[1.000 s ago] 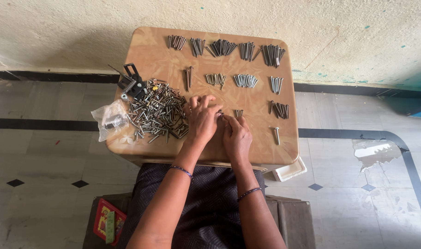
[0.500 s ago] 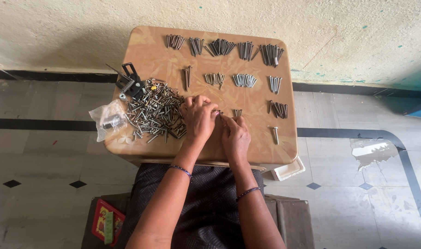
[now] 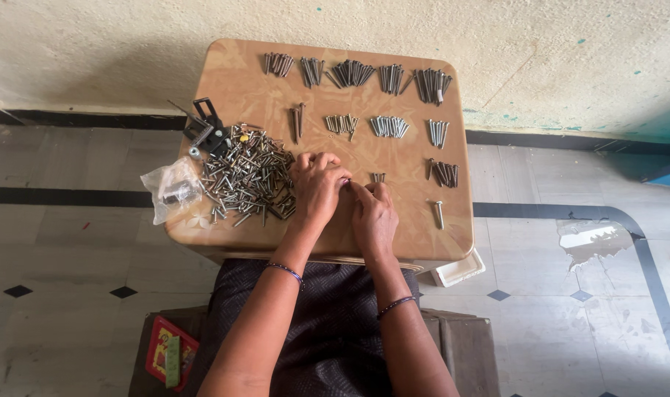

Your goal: The person picks up individual screws and nails from a large pile and sorts them by size and type into smaller arranged groups on a table.

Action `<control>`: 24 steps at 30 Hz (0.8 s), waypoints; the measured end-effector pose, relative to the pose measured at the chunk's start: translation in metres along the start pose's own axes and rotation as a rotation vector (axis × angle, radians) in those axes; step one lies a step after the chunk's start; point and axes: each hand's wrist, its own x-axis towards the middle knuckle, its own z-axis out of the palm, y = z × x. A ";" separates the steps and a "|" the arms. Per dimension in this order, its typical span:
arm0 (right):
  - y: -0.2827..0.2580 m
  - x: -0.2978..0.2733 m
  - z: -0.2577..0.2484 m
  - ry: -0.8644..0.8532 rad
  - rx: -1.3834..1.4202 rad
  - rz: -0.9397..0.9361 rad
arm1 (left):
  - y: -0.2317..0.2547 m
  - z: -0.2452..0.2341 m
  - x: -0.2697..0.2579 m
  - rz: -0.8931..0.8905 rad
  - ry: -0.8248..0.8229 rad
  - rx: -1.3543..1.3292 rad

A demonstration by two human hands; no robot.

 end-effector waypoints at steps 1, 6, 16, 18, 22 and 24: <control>0.000 0.000 0.000 -0.003 0.001 -0.003 | -0.001 0.000 -0.001 -0.004 0.002 0.002; -0.001 0.000 0.000 0.020 0.004 -0.011 | -0.011 -0.001 -0.002 -0.047 0.061 -0.011; -0.003 -0.001 -0.002 0.046 0.029 -0.049 | -0.012 -0.007 -0.016 -0.006 0.030 0.114; -0.003 -0.002 -0.002 0.043 0.046 -0.047 | -0.007 -0.006 -0.016 -0.033 -0.033 0.101; -0.002 -0.001 -0.001 0.034 0.005 -0.045 | -0.005 -0.007 -0.018 -0.059 -0.025 0.073; -0.002 -0.001 -0.002 0.026 0.012 -0.062 | -0.005 -0.008 -0.018 -0.044 -0.036 0.078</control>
